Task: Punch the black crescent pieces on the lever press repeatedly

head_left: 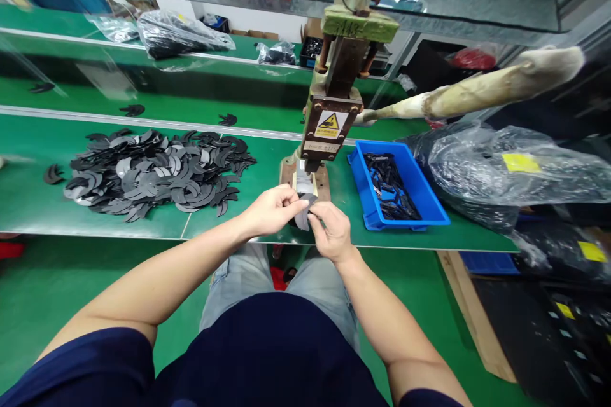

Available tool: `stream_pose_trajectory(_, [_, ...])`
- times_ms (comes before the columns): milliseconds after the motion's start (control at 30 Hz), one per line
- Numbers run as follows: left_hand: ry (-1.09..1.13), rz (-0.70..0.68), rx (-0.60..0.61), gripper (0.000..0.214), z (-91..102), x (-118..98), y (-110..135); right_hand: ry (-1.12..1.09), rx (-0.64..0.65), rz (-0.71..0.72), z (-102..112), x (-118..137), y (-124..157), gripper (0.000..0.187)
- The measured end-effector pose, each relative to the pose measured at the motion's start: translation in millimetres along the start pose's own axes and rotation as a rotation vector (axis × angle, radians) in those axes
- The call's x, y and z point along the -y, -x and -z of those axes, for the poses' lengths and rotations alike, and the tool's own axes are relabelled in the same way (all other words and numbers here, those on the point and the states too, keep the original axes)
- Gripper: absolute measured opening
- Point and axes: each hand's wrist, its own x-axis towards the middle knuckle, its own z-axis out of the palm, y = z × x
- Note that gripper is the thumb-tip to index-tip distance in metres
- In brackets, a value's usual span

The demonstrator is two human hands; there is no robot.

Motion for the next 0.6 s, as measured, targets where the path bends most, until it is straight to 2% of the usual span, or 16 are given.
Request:
stream_pose_trajectory(133, [0.243,0.046,-0.005,0.042,-7.8,2.7,1.6,-0.056,-0.013,-0.037,10.4,5.6,1.8,0.014])
stream_pose_trajectory(233, [0.495,0.115,0.128,0.048,-16.7,5.6,4.9,-0.102,0.005,-0.093,21.2,11.7,4.1,0.016])
stream_pose_trajectory(300, [0.57,0.161,0.224,0.05,-22.7,9.3,7.3,-0.136,0.034,-0.146,28.7,16.2,6.7,0.016])
stream_pose_trajectory(367, [0.596,0.18,0.251,0.05,-27.8,15.1,8.5,-0.165,0.054,-0.212,37.7,18.7,8.3,0.017])
stream_pose_trajectory(433, [0.599,0.191,0.235,0.051,-30.5,23.2,7.7,-0.176,0.05,-0.283,49.9,16.3,6.0,0.019])
stream_pose_trajectory(500, [0.538,0.188,0.167,0.053,-29.4,34.3,6.3,-0.154,0.02,-0.351,65.2,6.5,-3.3,0.023])
stream_pose_trajectory(600, [0.339,0.138,-0.059,0.051,-22.1,56.5,8.4,-0.077,-0.012,-0.436,85.1,-20.8,-30.0,0.029])
